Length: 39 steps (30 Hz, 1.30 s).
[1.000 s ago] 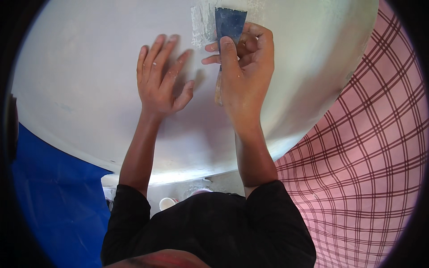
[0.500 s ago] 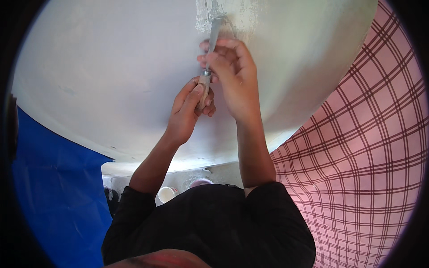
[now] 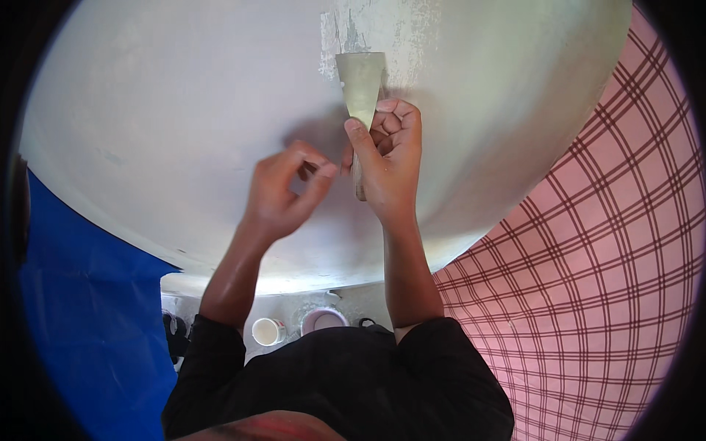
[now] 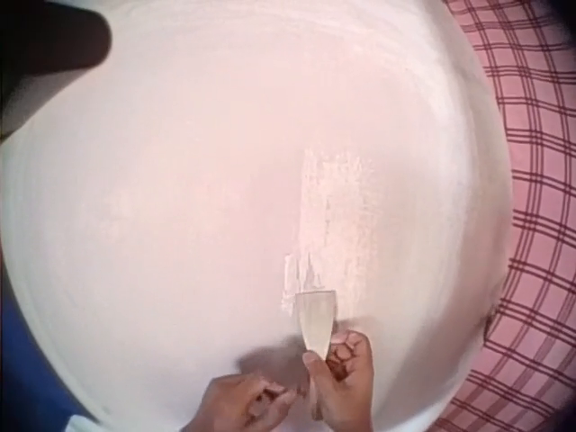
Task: Patching a wall using a putty knife and filler.
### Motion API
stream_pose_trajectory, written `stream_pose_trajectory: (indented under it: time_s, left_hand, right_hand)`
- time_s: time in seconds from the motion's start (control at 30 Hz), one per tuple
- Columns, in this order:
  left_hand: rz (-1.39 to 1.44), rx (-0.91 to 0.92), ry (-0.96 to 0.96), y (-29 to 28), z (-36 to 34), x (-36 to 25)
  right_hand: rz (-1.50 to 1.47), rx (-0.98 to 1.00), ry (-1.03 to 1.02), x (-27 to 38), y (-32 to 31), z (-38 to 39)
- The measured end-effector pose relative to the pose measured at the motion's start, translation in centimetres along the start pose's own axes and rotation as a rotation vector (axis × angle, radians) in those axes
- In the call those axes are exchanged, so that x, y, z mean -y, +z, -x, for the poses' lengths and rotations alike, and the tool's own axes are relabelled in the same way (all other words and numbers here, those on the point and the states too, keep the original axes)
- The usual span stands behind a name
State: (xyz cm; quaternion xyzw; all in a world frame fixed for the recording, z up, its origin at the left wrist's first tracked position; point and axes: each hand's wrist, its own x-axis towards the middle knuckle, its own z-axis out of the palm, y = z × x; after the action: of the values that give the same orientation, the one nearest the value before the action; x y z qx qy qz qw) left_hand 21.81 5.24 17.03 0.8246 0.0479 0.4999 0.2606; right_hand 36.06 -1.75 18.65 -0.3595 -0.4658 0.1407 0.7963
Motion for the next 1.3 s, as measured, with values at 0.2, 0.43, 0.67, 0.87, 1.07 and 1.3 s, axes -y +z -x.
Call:
stream_pose_trajectory:
  time_s: [0.2, 0.43, 0.67, 0.87, 1.07, 1.3]
  left_hand:
    - [-0.482, -0.214, 0.495, -5.7, -5.0, 1.1]
    - [-0.980, -0.162, 0.387, -6.4, -6.6, -0.6]
    - [-0.541, -0.958, 1.357, -4.4, -14.0, 8.0]
    - [-0.469, -0.953, 1.313, -4.3, -13.2, 7.6]
    - [-0.586, -0.906, 1.177, -4.2, -12.5, 7.6]
    - [-0.681, -0.842, 1.083, -4.4, -11.0, 6.9]
  right_hand:
    - [-0.130, 0.089, 0.389, 1.2, 1.2, 0.5]
    - [0.228, 0.011, 0.391, 2.7, 2.5, 1.6]
    - [0.221, 0.033, 0.418, 3.8, 3.4, 2.1]
    - [0.229, -0.001, 0.373, 3.3, 3.7, 1.9]
    - [0.234, -0.023, 0.359, 3.2, 3.7, 1.2]
    - [0.266, -0.034, 0.361, 3.1, 3.6, 1.0]
